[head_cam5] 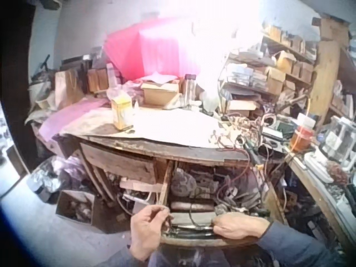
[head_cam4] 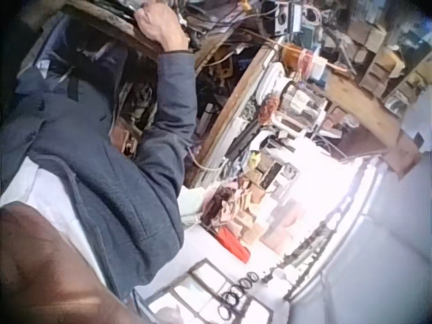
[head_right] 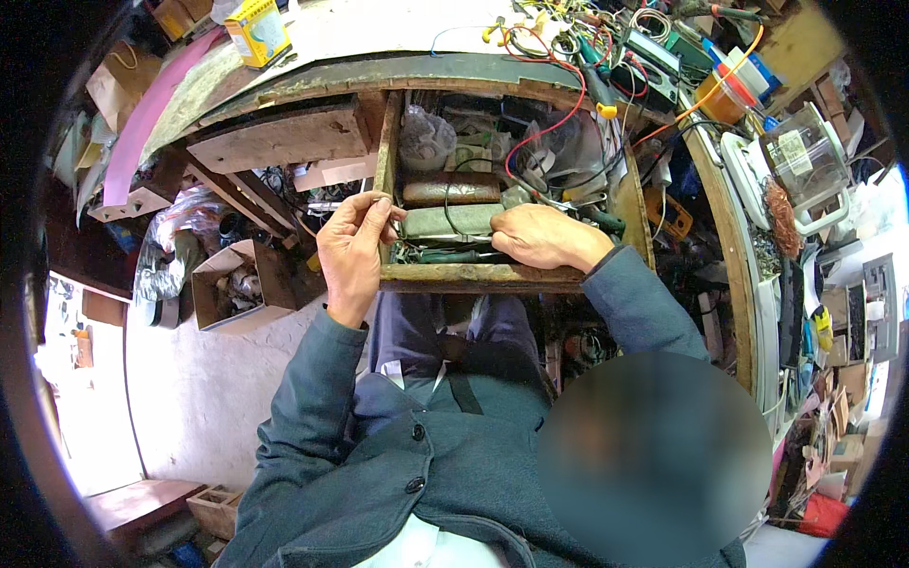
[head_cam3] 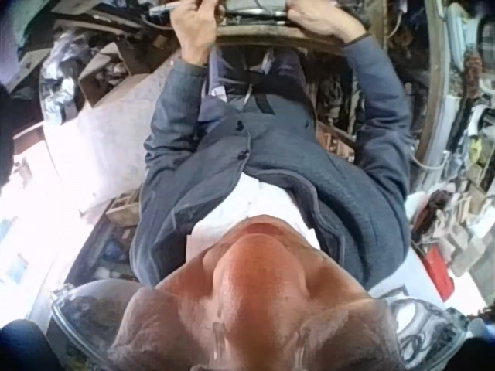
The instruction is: The person works at a cluttered workbench, stripping and twisting wires, then uses pliers and a soldering iron to join and solder wire ends. The person handles multiple wires and tools throughout the clip.
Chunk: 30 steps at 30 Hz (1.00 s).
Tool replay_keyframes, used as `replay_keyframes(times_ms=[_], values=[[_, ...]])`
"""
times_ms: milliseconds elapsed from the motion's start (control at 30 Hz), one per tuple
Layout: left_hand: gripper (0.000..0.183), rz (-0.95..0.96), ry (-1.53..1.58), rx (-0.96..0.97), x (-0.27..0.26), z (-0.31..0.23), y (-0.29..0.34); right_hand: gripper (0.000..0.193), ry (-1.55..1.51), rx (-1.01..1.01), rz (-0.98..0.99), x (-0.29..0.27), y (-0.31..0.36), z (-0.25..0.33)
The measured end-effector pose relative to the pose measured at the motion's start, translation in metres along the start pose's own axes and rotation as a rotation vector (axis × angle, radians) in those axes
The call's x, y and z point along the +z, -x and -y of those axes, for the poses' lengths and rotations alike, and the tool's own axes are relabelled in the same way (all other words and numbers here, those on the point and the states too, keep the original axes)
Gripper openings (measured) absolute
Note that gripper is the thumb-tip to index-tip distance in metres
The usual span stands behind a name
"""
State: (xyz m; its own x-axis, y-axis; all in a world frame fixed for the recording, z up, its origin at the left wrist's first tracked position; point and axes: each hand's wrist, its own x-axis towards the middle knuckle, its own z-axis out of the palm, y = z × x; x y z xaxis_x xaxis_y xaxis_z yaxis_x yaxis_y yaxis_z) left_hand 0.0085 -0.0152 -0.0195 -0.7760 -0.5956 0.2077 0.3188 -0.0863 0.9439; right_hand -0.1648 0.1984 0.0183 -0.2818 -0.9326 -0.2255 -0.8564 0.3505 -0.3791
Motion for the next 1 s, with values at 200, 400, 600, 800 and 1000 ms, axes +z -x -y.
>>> replay_keyframes(times_ms=[200, 400, 600, 800, 1000], values=[[0.015, 0.011, 0.057, 0.003, -0.002, -0.001, -0.002, 0.033, -0.216, -0.078, -0.286, 0.004, 0.002, -0.006], [0.014, -0.008, 0.039, 0.036, -0.003, -0.001, -0.001, 0.040, -1.267, -0.119, -0.534, 0.000, -0.001, -0.001], [0.015, 0.009, 0.089, -0.018, -0.005, -0.003, 0.000, 0.036, -0.951, -0.089, -0.704, -0.021, 0.012, 0.031], [0.017, 0.008, 0.140, -0.054, -0.004, -0.017, 0.002, 0.032, -1.339, 0.099, -0.351, -0.001, 0.030, 0.079], [0.019, 0.044, 0.146, -0.043, -0.005, -0.020, 0.004, 0.035, -1.455, 0.088, -0.091, 0.014, 0.031, 0.109]])
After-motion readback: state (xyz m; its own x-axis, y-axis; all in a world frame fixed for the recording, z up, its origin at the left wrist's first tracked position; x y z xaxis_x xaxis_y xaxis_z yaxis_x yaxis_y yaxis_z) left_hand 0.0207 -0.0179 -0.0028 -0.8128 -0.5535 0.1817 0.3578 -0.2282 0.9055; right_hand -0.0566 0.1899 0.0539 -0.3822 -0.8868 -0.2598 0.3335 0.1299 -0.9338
